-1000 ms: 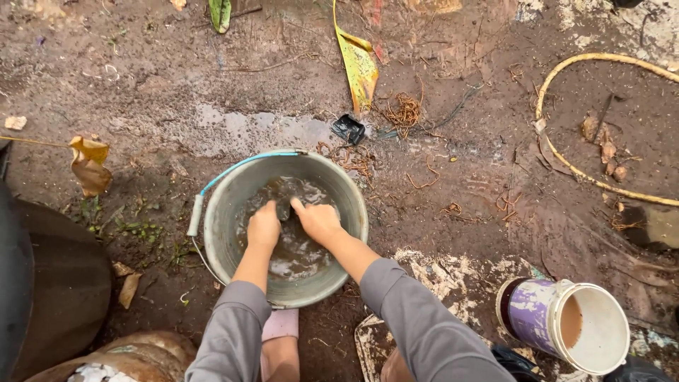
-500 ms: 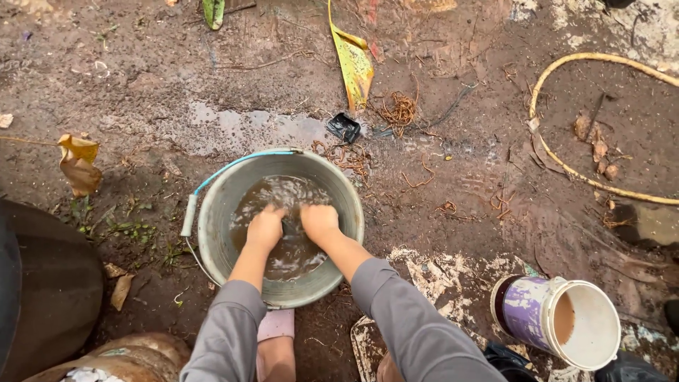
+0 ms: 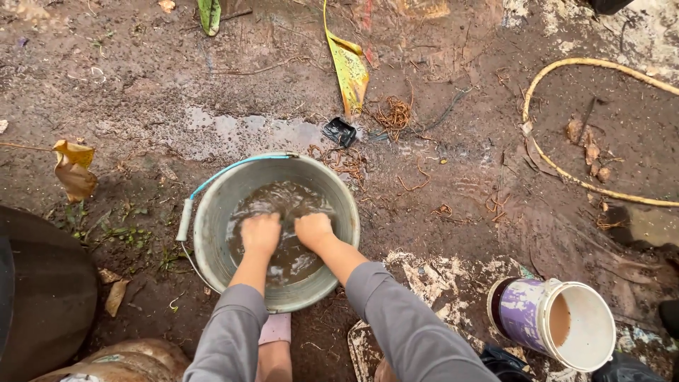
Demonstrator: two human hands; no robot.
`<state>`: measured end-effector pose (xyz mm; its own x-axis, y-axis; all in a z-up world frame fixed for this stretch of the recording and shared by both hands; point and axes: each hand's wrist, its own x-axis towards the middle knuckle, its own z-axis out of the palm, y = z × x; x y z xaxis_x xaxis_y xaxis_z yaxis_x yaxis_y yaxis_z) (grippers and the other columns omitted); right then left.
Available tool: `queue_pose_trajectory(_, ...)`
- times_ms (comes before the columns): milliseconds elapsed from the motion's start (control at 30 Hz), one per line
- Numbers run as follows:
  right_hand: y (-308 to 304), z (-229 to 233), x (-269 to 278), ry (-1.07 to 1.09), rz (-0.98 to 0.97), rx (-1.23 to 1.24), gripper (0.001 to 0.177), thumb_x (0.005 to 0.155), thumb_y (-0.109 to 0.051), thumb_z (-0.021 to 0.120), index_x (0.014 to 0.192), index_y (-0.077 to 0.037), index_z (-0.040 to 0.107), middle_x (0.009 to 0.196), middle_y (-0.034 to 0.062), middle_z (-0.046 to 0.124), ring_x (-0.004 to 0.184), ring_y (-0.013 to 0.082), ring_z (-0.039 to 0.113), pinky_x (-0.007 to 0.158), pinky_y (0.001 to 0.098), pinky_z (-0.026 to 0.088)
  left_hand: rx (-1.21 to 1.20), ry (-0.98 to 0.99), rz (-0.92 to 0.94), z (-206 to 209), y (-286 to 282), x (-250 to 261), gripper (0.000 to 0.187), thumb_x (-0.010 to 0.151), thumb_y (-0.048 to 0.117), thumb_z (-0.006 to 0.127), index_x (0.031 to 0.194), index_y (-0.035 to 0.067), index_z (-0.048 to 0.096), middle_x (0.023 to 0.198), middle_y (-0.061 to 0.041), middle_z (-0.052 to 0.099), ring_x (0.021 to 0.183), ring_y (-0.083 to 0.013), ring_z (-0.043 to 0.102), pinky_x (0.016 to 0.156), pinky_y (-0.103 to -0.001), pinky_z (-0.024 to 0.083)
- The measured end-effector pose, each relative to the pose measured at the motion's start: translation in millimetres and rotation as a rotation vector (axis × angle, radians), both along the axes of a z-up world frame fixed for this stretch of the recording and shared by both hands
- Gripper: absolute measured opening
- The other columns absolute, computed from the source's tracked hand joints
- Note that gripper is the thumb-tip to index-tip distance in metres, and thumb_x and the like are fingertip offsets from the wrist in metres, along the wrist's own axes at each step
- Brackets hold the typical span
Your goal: Cleaning large plastic garden pots using a wet cloth and a bucket of water in a nursery setting.
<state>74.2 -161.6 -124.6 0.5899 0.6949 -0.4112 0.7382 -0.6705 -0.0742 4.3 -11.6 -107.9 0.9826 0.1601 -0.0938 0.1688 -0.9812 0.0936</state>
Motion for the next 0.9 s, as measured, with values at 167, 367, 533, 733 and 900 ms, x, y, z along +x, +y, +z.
queue_pose_trajectory(167,3,64,7,-0.203,-0.234,0.153,0.044,0.1,-0.048,0.049,0.096,-0.016,0.079,0.105,0.0091,0.073,0.105,0.033,0.063,0.084,0.0479,0.042,-0.05,0.487,0.308,79,6,-2,0.064,0.103,0.04,0.019,0.097,0.018,0.079,0.098,-0.008,0.081,0.099,-0.0239,0.075,0.1,-0.039,0.031)
queue_pose_trajectory(367,0,117,1,-0.07,-0.116,0.861,0.041,0.108,-0.041,0.047,0.083,-0.012,0.06,0.076,0.0103,0.066,0.088,0.0313,0.069,0.073,0.0412,0.055,-0.31,-0.043,-0.145,51,4,6,0.041,0.082,0.03,0.063,0.119,0.011,0.065,0.112,-0.005,0.069,0.113,-0.0251,0.065,0.101,-0.041,0.045)
queue_pose_trajectory(533,-5,128,-8,-0.273,-0.072,1.226,0.024,0.1,-0.034,0.068,0.081,-0.02,0.074,0.08,-0.0038,0.078,0.075,0.0162,0.075,0.062,0.026,0.059,-0.102,0.256,0.134,64,22,-2,0.024,0.088,0.038,0.054,0.094,0.026,0.074,0.094,0.003,0.08,0.101,-0.0183,0.075,0.113,-0.045,0.028)
queue_pose_trajectory(733,-19,171,9,-0.248,-0.369,1.12,0.037,0.101,-0.034,0.065,0.066,-0.022,0.064,0.052,-0.0044,0.06,0.055,0.0192,0.063,0.051,0.0269,0.051,-0.156,0.399,0.204,97,12,6,0.053,0.088,0.052,0.07,0.122,0.012,0.062,0.128,-0.007,0.069,0.127,-0.0222,0.059,0.121,-0.053,0.024)
queue_pose_trajectory(900,5,167,21,0.17,-0.261,0.356,0.032,0.097,-0.037,0.061,0.092,-0.008,0.073,0.079,0.0173,0.073,0.081,0.0401,0.072,0.07,0.0498,0.058,-0.211,-0.57,0.036,35,14,9,0.034,0.068,0.025,0.069,0.097,0.017,0.054,0.088,-0.001,0.047,0.079,-0.0242,0.059,0.073,-0.04,0.044)
